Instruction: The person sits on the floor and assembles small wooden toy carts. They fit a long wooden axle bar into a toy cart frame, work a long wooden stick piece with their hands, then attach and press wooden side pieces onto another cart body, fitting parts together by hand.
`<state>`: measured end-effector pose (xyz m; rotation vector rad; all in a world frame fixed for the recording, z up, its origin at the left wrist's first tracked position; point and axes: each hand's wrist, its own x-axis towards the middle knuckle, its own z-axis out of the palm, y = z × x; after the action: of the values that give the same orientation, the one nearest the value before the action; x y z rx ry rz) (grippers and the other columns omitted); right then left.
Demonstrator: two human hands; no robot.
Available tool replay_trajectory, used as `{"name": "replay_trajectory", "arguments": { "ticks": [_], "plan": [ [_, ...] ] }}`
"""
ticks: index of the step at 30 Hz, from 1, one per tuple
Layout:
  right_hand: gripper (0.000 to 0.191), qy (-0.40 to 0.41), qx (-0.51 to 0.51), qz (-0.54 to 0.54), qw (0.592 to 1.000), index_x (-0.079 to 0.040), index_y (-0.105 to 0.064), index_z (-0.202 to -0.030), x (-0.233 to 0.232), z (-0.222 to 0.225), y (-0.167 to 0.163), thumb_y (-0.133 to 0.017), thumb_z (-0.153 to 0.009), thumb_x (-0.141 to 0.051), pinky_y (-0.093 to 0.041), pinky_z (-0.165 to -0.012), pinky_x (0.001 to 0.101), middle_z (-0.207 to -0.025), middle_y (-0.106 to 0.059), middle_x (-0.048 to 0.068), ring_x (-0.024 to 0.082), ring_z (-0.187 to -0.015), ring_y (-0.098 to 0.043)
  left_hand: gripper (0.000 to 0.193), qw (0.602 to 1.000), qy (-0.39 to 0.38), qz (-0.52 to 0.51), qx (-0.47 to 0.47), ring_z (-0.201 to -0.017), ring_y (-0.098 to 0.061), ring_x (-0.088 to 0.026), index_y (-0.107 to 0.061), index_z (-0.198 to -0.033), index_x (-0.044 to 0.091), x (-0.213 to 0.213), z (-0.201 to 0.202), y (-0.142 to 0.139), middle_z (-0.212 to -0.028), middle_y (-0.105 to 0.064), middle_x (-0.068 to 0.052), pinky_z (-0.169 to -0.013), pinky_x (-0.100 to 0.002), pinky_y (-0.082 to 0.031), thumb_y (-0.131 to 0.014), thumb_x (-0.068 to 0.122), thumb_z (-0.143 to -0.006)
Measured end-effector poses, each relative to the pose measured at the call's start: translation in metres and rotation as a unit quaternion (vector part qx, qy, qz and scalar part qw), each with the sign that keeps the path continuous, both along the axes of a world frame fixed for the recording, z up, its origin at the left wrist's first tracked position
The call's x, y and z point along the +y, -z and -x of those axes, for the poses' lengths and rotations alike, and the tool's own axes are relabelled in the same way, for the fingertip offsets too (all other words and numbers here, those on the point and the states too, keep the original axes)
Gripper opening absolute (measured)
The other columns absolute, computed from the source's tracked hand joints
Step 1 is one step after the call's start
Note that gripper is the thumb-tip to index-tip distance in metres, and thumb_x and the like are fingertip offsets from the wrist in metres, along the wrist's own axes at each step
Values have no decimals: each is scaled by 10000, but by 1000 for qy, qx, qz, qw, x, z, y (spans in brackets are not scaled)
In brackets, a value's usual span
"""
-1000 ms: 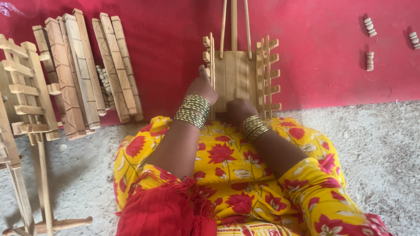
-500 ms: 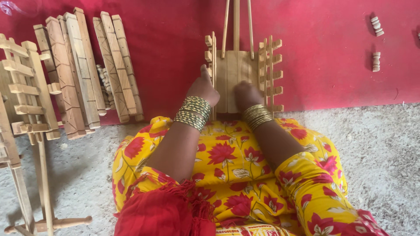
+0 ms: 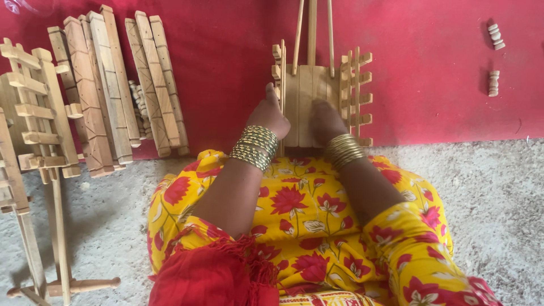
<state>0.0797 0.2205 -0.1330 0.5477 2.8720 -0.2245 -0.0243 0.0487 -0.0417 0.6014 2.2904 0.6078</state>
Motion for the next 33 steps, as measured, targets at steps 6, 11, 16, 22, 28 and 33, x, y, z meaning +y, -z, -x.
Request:
{"name": "replay_trajectory", "arguments": {
  "ticks": [6,11,16,22,28,33],
  "plan": [
    [353,-77,-87,-84,990,37,-614,-1366,16,-8,-1,-430,-1139,-162,-435,-1208,452,-1391,-603,221,348,-1342,-536,950,999,0,13,-30,-1224,-614,-343,38,-1615,45,1,-1,-5,-1373,-551,-243,-1057,-424,-515,-598,148,-917],
    [692,-24,-23,6,999,113,-327,-1469,-38,-1,-9,-518,-1010,-368,-342,-1189,464,-1576,-259,327,480,-1445,-367,940,1000,-14,-2,-13,-1229,-607,-368,18,-1615,35,2,-1,-1,-1372,-555,-253,-1051,-449,-513,-588,116,-900],
    [779,-48,-31,35,998,59,-205,-1516,-55,-13,-21,-482,-1020,-474,-274,-1156,505,-1611,-134,280,422,-1497,-196,964,1000,-14,5,-23,-1237,-586,-372,51,-1597,32,3,1,5,-1400,-502,-279,-1054,-444,-497,-590,99,-881],
    [836,89,-36,44,994,37,-202,-1572,-21,18,-23,-487,-998,-500,-287,-1217,466,-1692,-61,224,355,-1556,-144,947,1000,-2,-1,-19,-1225,-613,-350,37,-1614,42,4,0,-3,-1380,-544,-259,-1060,-428,-511,-590,142,-911],
    [843,-54,-120,50,990,-5,-272,-1580,-44,5,-19,-549,-947,-487,-324,-1230,446,-1678,-117,273,383,-1501,-273,931,999,-15,19,-33,-1214,-632,-349,29,-1637,48,2,0,-8,-1345,-596,-238,-1045,-429,-531,-571,158,-933],
    [776,41,-62,82,994,33,-280,-1574,-53,-9,-19,-477,-1008,-460,-351,-1209,466,-1691,-181,244,389,-1508,-318,953,1000,-17,-1,-14,-1231,-601,-354,31,-1608,46,1,-1,2,-1377,-543,-249,-1047,-431,-508,-605,165,-908]
  ]
}}
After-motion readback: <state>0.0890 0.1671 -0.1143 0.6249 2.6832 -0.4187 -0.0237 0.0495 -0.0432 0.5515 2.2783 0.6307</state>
